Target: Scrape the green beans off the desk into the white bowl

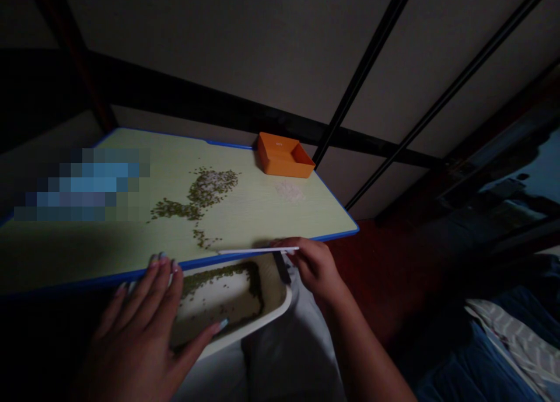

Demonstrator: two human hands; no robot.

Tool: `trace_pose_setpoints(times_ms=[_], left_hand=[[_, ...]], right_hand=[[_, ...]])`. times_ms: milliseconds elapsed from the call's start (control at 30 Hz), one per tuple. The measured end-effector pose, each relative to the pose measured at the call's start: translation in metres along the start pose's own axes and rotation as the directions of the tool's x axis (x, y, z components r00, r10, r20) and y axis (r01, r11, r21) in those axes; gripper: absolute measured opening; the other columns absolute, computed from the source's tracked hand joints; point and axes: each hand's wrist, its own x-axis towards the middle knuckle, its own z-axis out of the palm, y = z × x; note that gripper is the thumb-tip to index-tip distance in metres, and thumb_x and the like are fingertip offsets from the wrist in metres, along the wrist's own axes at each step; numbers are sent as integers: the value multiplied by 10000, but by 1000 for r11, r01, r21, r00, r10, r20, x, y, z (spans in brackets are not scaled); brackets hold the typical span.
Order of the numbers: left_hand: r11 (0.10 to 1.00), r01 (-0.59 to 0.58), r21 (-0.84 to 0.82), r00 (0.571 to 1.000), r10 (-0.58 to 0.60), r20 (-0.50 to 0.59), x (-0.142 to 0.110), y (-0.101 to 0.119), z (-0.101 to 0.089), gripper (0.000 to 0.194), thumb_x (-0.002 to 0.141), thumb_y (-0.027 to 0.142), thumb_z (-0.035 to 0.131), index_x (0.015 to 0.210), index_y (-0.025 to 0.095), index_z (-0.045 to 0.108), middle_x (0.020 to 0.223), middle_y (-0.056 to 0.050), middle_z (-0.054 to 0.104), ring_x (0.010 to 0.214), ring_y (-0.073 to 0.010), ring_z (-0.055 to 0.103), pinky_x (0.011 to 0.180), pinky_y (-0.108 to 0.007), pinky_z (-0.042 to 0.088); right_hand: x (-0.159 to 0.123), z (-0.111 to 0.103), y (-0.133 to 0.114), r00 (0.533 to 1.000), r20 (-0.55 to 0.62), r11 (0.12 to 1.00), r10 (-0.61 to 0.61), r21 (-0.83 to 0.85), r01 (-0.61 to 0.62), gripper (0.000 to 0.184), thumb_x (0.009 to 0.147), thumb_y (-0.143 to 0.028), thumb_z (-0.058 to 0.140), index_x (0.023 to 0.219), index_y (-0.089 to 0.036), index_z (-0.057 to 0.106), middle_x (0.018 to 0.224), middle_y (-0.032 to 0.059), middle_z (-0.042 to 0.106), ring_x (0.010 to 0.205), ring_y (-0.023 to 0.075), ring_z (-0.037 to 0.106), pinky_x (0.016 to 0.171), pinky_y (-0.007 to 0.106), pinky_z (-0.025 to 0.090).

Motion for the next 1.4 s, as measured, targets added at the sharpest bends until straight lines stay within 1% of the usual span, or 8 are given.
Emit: trace_pose_setpoints(times_ms=[500,633,767,867,967,1067,1167,1400], left_hand=[[1000,-14,-4,1000,14,-4,1,1,-2,814,954,622,300,1352,-68,466,1432,-337,500,1385,-437,409,1080,-580,321],[1000,-9,-2,1000,9,-4,1,1,-2,835,951,642,279,1352,-66,467,1429,-339,503,1382,-439,412,1078,-583,319],[1000,1,-10,1000,-1,-5,0,1,0,828,954,635,283,1386,-55,431,1453,-327,484,1402,-424,393,1088,-578,316],[1000,-1,-17,1000,1,-4,0,1,0,832,953,638,292,1386,-59,428,1443,-333,491,1395,-428,401,1093,-578,309],[1000,-5,-20,1000,5,-3,0,0,-1,823,956,629,291,1390,-57,424,1444,-335,487,1397,-429,397,1090,-580,313],[1000,1,-21,1000,-1,1,0,0,-1,809,957,615,302,1408,-48,404,1462,-332,470,1407,-427,384,1093,-584,311],[1000,4,-26,1000,-4,2,0,0,0,802,955,609,322,1416,-44,393,1469,-334,459,1409,-428,380,1100,-589,305],[1000,8,-22,1000,-8,9,0,0,-2,793,954,604,321,1404,-43,405,1450,-337,478,1402,-435,390,1086,-593,321]], right_hand=[[-5,-4,0,1000,-4,1000,15,6,-15,242,949,-153,487,962,-236,714,871,46,791,796,179,768,714,252,606],[-1,3,13,981,-127,990,144,16,-143,176,957,-243,518,917,-220,688,818,48,754,729,179,721,653,261,577],[10,11,30,921,-235,943,310,196,-268,131,906,-310,604,973,-210,656,870,44,713,726,161,666,598,241,532],[20,14,39,897,-171,885,408,316,-342,297,897,-325,617,1177,-227,621,1044,60,705,658,125,614,508,215,463],[29,17,47,896,-69,849,439,359,-388,420,916,-346,596,1322,-246,554,936,31,697,578,113,552,451,209,387],[36,24,55,899,19,811,438,422,-405,406,925,-386,581,1303,-239,554,764,-13,654,526,109,515,429,199,337],[42,31,61,902,62,788,427,464,-405,398,919,-423,581,1271,-239,553,704,-40,614,499,97,473,425,192,302],[43,38,60,917,50,806,397,458,-374,395,920,-388,575,1291,-252,575,686,-45,587,515,100,424,448,206,290]])
